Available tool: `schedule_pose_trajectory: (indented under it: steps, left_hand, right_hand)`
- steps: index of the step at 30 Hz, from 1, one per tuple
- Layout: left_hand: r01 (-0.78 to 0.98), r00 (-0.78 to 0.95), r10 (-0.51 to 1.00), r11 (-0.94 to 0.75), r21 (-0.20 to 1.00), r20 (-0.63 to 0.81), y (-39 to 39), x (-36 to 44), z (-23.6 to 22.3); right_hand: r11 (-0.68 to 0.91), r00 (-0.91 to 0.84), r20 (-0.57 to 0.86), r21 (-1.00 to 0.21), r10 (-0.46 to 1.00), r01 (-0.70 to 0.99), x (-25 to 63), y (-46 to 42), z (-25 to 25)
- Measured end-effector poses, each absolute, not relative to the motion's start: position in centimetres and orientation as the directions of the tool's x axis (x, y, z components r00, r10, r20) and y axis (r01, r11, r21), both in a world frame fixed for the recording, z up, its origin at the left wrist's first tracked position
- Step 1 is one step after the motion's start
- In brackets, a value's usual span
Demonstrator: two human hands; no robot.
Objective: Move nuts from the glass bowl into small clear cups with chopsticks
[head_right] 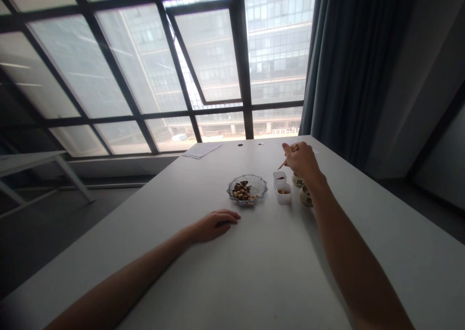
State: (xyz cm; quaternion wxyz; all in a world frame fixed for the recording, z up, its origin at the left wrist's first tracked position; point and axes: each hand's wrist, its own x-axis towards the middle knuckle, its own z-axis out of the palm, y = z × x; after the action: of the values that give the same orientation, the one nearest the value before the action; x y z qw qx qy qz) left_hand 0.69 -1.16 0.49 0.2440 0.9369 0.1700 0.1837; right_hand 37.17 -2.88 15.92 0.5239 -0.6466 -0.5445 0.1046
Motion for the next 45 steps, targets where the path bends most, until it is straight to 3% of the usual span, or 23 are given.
schedule_pose_trajectory:
  steps: [4, 11, 20, 29, 37, 41, 45]
  left_hand:
    - [0.226, 0.876, 0.405, -0.824, 0.520, 0.261, -1.1, 0.8, 0.5]
    - [0.223, 0.879, 0.396, -0.833, 0.507, 0.264, -0.9, 1.6, 0.4]
    - [0.225, 0.875, 0.400, -0.834, 0.504, 0.271, -1.2, 2.0, 0.8]
    - [0.230, 0.876, 0.404, -0.830, 0.509, 0.263, -1.5, 2.0, 1.0]
    - [0.233, 0.876, 0.406, -0.829, 0.508, 0.260, -1.6, 1.6, 0.8]
    - [0.225, 0.875, 0.405, -0.825, 0.518, 0.266, -1.4, 1.2, 0.4]
    - [0.219, 0.873, 0.407, -0.819, 0.530, 0.268, -1.2, 0.9, 0.3]
  right_hand:
    - [0.230, 0.328, 0.432, -0.832, 0.840, 0.505, 36.6, -2.4, 15.4]
    - [0.376, -0.083, 0.383, -0.799, 0.920, 0.469, 34.4, -1.1, 13.3]
    - [0.349, -0.136, 0.333, -0.743, 0.933, 0.571, 32.4, 0.3, 10.2]
    - [0.329, 0.011, 0.413, -0.740, 0.910, 0.587, 32.3, 0.7, 10.0]
    - [0.346, 0.187, 0.501, -0.779, 0.845, 0.523, 33.9, -1.1, 13.3]
    - [0.288, 0.327, 0.549, -0.755, 0.769, 0.589, 35.6, -2.1, 14.9]
    - [0.189, 0.394, 0.496, -0.774, 0.774, 0.604, 36.6, -2.5, 15.4]
